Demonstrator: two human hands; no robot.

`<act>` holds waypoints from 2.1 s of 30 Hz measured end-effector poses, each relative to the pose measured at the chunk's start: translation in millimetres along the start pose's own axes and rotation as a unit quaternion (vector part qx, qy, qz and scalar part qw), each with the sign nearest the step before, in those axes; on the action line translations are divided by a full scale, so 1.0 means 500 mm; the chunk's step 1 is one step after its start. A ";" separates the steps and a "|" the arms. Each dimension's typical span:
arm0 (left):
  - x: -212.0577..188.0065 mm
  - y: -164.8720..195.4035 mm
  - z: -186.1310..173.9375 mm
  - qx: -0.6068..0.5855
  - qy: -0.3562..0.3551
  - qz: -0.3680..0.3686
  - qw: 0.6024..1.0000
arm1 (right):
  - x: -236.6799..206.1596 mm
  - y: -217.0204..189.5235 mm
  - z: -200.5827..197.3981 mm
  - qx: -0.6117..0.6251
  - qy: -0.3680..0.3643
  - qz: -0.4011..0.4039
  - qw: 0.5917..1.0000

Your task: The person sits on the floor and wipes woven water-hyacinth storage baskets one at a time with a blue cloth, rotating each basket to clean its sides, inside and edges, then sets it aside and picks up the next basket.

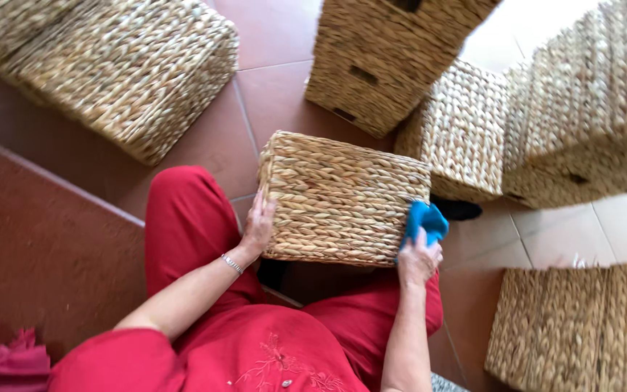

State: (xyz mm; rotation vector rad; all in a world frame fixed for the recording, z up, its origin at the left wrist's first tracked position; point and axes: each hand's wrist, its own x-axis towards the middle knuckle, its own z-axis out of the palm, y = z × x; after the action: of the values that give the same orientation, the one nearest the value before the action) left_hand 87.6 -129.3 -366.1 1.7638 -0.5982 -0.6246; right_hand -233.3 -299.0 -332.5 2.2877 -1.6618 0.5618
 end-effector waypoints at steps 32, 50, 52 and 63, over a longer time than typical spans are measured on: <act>0.042 0.036 -0.012 -0.075 0.066 -0.070 0.993 | -0.106 -0.410 -0.064 0.292 -0.092 -0.221 0.926; 0.079 0.042 -0.088 0.016 -0.078 -0.059 0.995 | 0.014 -0.134 0.014 0.047 -0.117 0.005 0.992; 0.088 0.040 -0.091 0.022 -0.086 -0.082 0.993 | -0.023 -0.252 -0.007 0.146 -0.015 -0.101 0.984; 0.131 -0.019 -0.076 0.312 -0.045 0.081 0.946 | -0.016 -0.277 -0.013 0.228 -0.022 -0.166 0.959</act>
State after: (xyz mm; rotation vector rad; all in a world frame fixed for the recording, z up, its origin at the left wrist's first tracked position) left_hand 162.0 -144.8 -373.7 2.2456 -1.0805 -0.4231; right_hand -105.1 -246.3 -328.0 2.8394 -1.2115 0.8909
